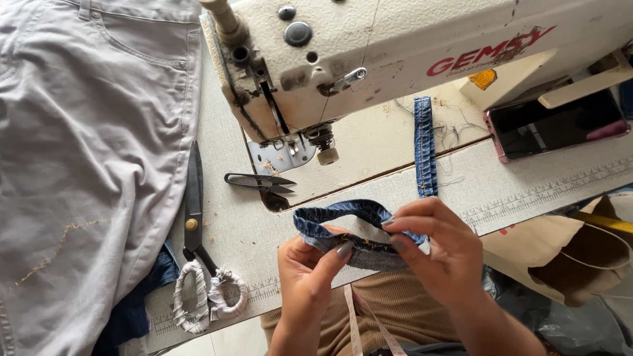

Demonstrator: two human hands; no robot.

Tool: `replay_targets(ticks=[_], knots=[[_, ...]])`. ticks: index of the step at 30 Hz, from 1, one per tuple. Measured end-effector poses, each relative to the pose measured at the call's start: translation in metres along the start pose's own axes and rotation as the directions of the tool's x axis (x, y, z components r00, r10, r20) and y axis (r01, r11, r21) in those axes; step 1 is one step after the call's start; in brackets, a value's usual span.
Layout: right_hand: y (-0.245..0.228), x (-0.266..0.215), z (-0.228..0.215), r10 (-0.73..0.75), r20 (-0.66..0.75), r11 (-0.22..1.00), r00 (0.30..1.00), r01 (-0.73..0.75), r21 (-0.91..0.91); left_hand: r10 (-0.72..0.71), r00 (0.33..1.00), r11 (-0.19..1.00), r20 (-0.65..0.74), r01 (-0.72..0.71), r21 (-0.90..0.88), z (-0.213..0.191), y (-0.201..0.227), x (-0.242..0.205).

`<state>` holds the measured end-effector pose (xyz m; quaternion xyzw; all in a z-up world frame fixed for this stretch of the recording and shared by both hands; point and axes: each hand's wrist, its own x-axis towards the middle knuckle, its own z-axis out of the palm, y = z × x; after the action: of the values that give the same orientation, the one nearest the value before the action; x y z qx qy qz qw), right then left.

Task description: Inspecting, trimming, and folding small denim fabric loops using hands and thread snips at a sewing workstation.

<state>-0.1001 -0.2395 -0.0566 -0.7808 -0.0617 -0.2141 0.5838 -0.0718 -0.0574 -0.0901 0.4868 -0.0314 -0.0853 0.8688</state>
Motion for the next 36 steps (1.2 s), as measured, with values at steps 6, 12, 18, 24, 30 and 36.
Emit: replay_targets(ticks=[6, 12, 18, 24, 30, 36], knots=[[-0.010, 0.005, 0.008, -0.301, 0.067, 0.919, 0.951, 0.308, -0.245, 0.043, 0.999, 0.998, 0.010, -0.044, 0.051, 0.018, 0.009, -0.003], [0.007, -0.005, 0.010, -0.167, 0.006, 0.978, 0.986, 0.166, -0.128, 0.065, 0.997, 0.990, 0.049, -0.070, 0.118, 0.019, 0.013, -0.004], [0.014, -0.008, 0.008, -0.042, -0.172, 0.997, 0.984, 0.031, -0.067, 0.072, 0.997, 0.989, -0.012, -0.070, 0.133, 0.017, 0.014, -0.001], [-0.010, 0.004, 0.016, -0.261, 0.077, 0.914, 0.962, 0.272, -0.301, 0.076, 0.997, 0.990, -0.021, -0.073, 0.117, 0.020, 0.003, 0.001], [0.012, -0.001, 0.011, -0.234, -0.085, 0.901, 0.969, 0.183, -0.393, 0.086, 0.986, 0.993, -0.141, -0.074, 0.088, -0.001, -0.020, 0.004], [-0.002, 0.007, 0.013, -0.279, 0.080, 0.844, 0.957, 0.284, -0.455, 0.102, 0.989, 0.988, -0.103, -0.088, 0.127, 0.004, -0.013, 0.006]])
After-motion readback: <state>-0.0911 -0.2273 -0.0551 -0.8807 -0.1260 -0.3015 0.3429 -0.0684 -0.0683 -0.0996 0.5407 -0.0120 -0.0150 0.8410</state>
